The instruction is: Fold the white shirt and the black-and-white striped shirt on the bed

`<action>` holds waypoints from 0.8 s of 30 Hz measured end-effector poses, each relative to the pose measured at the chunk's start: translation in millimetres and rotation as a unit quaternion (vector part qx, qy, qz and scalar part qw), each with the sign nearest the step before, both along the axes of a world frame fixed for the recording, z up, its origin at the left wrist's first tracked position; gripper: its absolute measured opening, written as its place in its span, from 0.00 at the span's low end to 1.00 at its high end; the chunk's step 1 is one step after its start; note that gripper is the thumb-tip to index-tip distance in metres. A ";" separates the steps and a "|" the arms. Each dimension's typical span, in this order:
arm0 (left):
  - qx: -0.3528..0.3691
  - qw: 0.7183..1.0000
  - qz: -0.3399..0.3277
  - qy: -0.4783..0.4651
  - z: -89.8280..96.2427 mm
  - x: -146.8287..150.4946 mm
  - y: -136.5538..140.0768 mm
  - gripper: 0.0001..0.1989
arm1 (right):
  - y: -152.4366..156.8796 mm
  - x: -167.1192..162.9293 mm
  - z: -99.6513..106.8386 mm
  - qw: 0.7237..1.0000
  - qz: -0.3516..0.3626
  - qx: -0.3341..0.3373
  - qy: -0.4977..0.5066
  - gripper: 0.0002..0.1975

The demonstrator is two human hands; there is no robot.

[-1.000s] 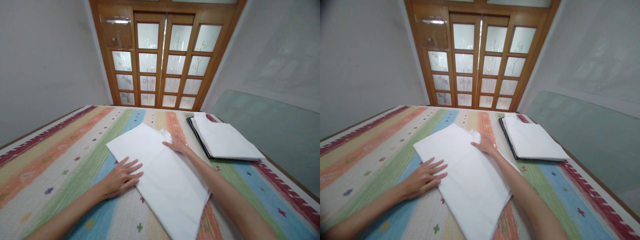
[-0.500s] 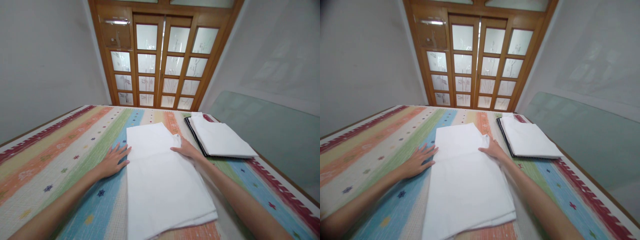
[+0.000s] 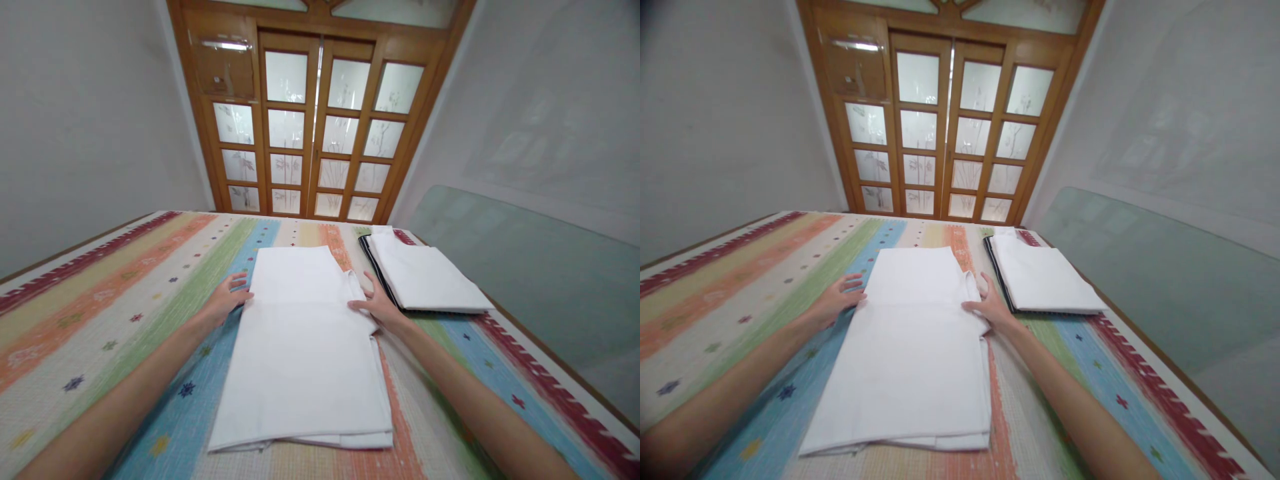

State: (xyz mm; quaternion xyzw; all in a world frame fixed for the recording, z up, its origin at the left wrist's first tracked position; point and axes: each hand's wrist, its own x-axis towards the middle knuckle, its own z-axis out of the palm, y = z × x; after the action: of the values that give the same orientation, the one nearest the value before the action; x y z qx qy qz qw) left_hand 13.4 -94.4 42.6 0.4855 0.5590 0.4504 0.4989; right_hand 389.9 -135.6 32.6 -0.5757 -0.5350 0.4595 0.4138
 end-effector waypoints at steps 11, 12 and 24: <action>-0.031 0.984 -0.163 -0.057 9.5 4.6 -24.5 0.53 | 10.3 -5.6 16.5 0.988 0.070 -0.103 0.089 0.37; -0.022 0.986 -0.155 -0.064 8.7 4.1 -23.4 0.50 | 9.2 -5.9 17.7 0.988 0.060 -0.095 0.108 0.37; 0.128 0.983 -0.085 0.101 54.7 2.2 -28.8 0.32 | -1.6 1.7 46.3 0.978 -0.052 0.163 -0.122 0.23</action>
State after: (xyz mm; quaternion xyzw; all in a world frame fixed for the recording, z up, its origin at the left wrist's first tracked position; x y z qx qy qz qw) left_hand 15.6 -123.2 97.3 0.6338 0.5011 0.4231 0.4102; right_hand 391.5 -137.2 78.9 -0.5795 -0.6180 0.2706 0.4572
